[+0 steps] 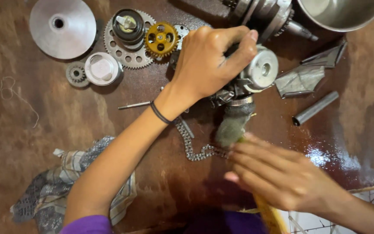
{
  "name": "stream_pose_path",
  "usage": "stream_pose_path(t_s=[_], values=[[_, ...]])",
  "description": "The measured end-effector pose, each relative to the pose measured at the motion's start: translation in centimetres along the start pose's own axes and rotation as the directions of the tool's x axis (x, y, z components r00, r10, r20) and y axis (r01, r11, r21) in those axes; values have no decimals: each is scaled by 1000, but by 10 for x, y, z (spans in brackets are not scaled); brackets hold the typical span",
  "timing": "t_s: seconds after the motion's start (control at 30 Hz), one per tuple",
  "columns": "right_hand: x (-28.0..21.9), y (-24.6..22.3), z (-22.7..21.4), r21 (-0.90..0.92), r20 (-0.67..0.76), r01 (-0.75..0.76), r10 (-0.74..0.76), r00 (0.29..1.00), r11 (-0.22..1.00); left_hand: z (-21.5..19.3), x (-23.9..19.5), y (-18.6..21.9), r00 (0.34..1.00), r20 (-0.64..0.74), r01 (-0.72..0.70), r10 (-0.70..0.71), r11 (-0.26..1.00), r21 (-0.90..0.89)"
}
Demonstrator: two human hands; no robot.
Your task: Cleaning a motorcycle carburetor using a brush and cleaning solvent on a workbench.
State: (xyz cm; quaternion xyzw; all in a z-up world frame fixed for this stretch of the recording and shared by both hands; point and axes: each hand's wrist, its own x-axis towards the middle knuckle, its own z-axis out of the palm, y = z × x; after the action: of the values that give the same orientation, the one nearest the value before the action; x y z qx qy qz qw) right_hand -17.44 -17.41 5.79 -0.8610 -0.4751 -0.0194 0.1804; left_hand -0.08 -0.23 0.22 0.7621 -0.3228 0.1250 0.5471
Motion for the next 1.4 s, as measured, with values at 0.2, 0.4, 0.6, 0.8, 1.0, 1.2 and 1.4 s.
stream_pose_path(t_s=[0.2,0.4,0.6,0.8,1.0,1.2,1.4], values=[[18,-2,-13,-2,2,-50,50,999,999,1,-2,-1,1000,-10,-27,28,998,49],[8,-1,-21,-22,-85,-123,121,989,992,-1,-2,-2,999,4,-41,41,999,15],[-7,6,-2,46,-18,-55,56,998,997,-2,-1,0,1000,28,6,-6,1000,25],[1,5,-5,52,-19,-95,96,995,994,-1,-2,-2,999,10,-40,40,999,5],[13,5,-29,-1,-119,-145,144,982,989,-1,-3,-2,999,24,-31,32,999,-24],[18,8,-27,143,-77,-91,102,992,986,-3,0,1,999,43,-3,3,1000,6],[12,12,-17,132,-115,-126,142,983,983,-3,0,4,1000,26,14,-13,1000,-5]])
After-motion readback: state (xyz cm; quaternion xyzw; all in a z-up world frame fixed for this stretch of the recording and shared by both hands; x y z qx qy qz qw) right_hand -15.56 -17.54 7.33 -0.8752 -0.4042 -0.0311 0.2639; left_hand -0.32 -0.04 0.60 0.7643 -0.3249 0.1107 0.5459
